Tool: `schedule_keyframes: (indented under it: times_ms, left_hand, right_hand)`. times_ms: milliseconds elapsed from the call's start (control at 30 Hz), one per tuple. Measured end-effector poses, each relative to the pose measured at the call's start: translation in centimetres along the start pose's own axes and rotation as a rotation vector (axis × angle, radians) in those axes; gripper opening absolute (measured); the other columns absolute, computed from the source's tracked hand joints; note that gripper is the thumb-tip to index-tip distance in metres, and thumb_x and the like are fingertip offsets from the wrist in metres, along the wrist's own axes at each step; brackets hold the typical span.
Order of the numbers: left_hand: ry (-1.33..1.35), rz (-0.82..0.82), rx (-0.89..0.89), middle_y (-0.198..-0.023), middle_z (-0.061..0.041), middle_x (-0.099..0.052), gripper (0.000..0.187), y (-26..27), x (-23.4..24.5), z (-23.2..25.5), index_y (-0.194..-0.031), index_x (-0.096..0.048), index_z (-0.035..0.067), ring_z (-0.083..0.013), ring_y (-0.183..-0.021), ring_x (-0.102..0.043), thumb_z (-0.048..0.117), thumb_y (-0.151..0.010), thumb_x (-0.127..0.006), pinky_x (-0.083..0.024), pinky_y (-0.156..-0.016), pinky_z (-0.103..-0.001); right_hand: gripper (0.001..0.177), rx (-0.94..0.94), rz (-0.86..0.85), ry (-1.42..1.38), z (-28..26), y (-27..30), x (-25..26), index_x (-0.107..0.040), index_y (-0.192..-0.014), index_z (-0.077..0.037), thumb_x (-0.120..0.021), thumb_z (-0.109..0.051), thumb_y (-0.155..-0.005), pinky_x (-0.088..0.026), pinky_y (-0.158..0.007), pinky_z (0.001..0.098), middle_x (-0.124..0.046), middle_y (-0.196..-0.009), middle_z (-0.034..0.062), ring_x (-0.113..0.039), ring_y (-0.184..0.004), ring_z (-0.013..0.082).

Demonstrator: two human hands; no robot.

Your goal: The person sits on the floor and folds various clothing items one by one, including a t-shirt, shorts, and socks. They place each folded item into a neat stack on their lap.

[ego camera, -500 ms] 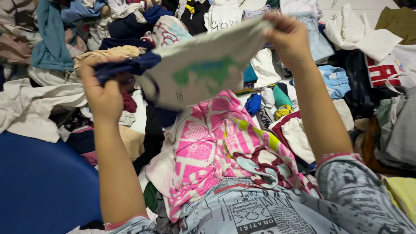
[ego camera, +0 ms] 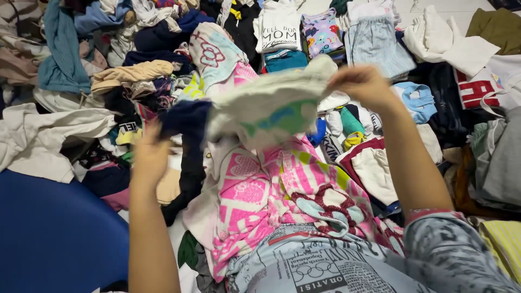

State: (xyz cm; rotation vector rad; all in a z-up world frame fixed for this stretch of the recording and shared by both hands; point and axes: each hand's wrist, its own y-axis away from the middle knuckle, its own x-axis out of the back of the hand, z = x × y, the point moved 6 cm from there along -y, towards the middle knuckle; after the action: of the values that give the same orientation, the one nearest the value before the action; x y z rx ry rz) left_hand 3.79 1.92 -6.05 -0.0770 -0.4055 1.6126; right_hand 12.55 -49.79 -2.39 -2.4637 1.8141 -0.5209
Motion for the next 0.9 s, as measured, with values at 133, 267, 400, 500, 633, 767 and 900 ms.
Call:
schedule_keyframes:
  times_ms: [133, 267, 400, 500, 633, 767, 900]
  left_hand:
    - [-0.372, -0.069, 0.262, -0.101, -0.021, -0.072, 0.035, -1.9, -1.5, -3.1, -0.126, -0.068, 0.007, -0.0226, -0.083, -0.069, 0.001, -0.095, -0.053, -0.055, -0.075, -0.033]
    - [-0.210, 0.282, -0.031, -0.106, -0.007, -0.066, 0.026, -6.1, 0.9, 1.1, -0.117, -0.065, 0.001, -0.0132, -0.088, -0.065, -0.001, -0.096, -0.050, -0.055, -0.079, -0.029]
    - [-0.148, 0.341, -0.458, -0.121, -0.009, -0.066, 0.016, -3.9, 2.4, 6.7, -0.126, -0.063, -0.003, -0.0166, -0.109, -0.064, -0.003, -0.110, -0.061, -0.052, -0.100, -0.029]
    - [-0.181, 0.247, -0.478, -0.114, -0.010, -0.069, 0.004, 1.3, 2.3, 8.3, -0.112, -0.063, -0.003, -0.0161, -0.106, -0.066, 0.001, -0.110, -0.064, -0.053, -0.098, -0.027]
    - [-0.289, 0.081, -0.295, -0.100, -0.006, -0.073, 0.019, 8.9, 1.4, 6.0, -0.103, -0.069, 0.004, -0.0158, -0.095, -0.071, -0.006, -0.090, -0.060, -0.055, -0.092, -0.028]
    - [-0.103, -0.340, -0.077, -0.104, -0.009, -0.073, 0.031, 17.0, -2.3, 1.1, -0.092, -0.070, 0.003, -0.0200, -0.100, -0.071, -0.005, -0.062, -0.070, -0.055, -0.089, -0.032]
    - [0.129, -0.659, 0.499, -0.106, -0.007, -0.072, 0.031, 25.8, -6.5, -4.6, -0.099, -0.073, 0.001, -0.0187, -0.084, -0.069, -0.005, -0.069, -0.075, -0.055, -0.074, -0.031]
  right_hand:
    - [0.033, -0.057, -0.185, 0.532, 0.6, -0.9, -2.9, -0.078, -0.103, -0.007, -0.069, 0.011, -0.076, -0.057, -0.082, 0.0299, -0.078, -0.094, 0.0079, -0.073, -0.088, 0.0138]
    - [0.039, 0.260, 0.087, 0.782, -4.6, -3.9, -2.3, -0.079, -0.111, -0.010, -0.069, 0.010, -0.080, -0.055, -0.079, 0.0333, -0.074, -0.096, 0.0106, -0.070, -0.084, 0.0223]
    - [0.025, 0.624, 0.364, 0.842, -10.0, -1.0, -0.6, -0.078, -0.114, -0.008, -0.074, 0.008, -0.094, -0.056, -0.087, 0.0363, -0.067, -0.108, 0.0125, -0.069, -0.099, 0.0284]
    - [0.016, 0.585, 0.399, 0.900, -10.5, 3.1, -0.2, -0.076, -0.113, -0.006, -0.079, 0.004, -0.100, -0.054, -0.083, 0.0375, -0.064, -0.106, 0.0138, -0.067, -0.097, 0.0294]
    - [0.020, 0.483, 0.254, 0.948, -7.0, 9.3, -0.7, -0.067, -0.106, -0.004, -0.077, 0.003, -0.089, -0.055, -0.094, 0.0411, -0.066, -0.112, 0.0133, -0.066, -0.107, 0.0331]
    - [0.025, 0.332, -0.066, 0.899, -1.9, 15.3, -2.4, -0.072, -0.089, -0.010, -0.084, -0.010, -0.067, -0.053, -0.082, 0.0421, -0.069, -0.105, 0.0110, -0.066, -0.095, 0.0310]
    - [0.018, -0.096, -0.358, 0.863, 2.2, 22.4, -4.7, -0.075, -0.086, -0.014, -0.083, -0.019, -0.071, -0.051, -0.092, 0.0388, -0.071, -0.112, 0.0040, -0.067, -0.105, 0.0258]
